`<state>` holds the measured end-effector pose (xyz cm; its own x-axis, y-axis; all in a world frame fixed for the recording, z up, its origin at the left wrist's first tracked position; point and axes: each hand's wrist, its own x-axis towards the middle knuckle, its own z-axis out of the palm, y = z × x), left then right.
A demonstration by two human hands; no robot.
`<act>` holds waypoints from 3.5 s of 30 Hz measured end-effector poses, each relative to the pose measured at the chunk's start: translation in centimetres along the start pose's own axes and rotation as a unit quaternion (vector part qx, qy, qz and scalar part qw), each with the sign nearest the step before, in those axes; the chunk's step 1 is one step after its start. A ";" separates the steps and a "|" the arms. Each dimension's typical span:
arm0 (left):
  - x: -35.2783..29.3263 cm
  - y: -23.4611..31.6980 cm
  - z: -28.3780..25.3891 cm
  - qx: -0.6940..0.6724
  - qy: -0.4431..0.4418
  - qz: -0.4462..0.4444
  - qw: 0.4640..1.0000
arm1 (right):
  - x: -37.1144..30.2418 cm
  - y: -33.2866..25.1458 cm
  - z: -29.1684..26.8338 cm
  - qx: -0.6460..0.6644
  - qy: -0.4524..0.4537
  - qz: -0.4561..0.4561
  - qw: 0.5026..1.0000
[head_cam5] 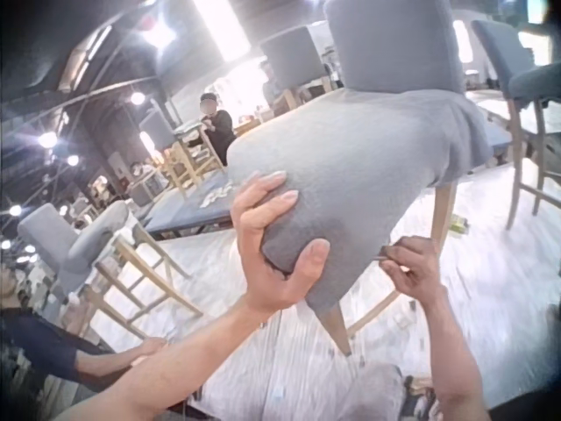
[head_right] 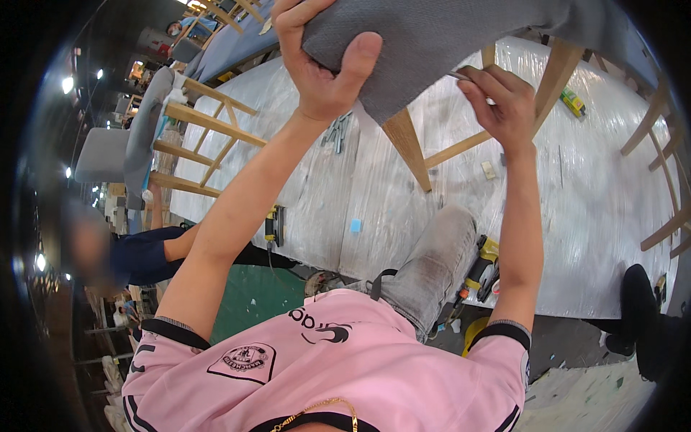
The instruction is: The person upholsters a wooden chair by pulling and smoothing gray fabric over the seat, trimming excess with scissors, and securing it with a staple gun. They repeatedly adjust the fabric, cut along edges, and staple the underside to complete the covering.
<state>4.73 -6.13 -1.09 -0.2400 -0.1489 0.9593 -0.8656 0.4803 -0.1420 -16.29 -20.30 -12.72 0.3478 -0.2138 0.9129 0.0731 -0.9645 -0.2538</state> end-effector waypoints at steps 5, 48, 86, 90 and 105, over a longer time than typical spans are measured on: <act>-0.1 0.2 0.2 0.006 0.005 0.002 1.000 | 0.8 -0.6 -2.0 -0.063 -0.014 -0.020 0.998; -0.3 0.8 0.1 -0.001 0.005 -0.095 0.995 | -38.8 -0.4 2.7 -0.107 -0.204 0.570 0.789; 5.3 8.0 6.0 -0.024 -0.043 -0.086 0.995 | -5.5 -8.8 9.2 0.374 -0.006 0.307 0.875; -5.0 12.4 0.2 -0.145 0.153 -0.358 0.910 | -4.2 -10.0 8.6 0.386 0.072 0.412 0.822; -9.0 10.0 0.1 -0.399 0.196 -0.594 0.671 | -2.0 -13.4 9.6 0.447 0.100 0.376 0.805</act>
<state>-1.81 -0.03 -11.17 0.6793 -0.6725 0.2937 0.2033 0.5570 0.8052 -8.98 -5.50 -14.21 0.4569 -0.7926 0.4038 0.5877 -0.0718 -0.8059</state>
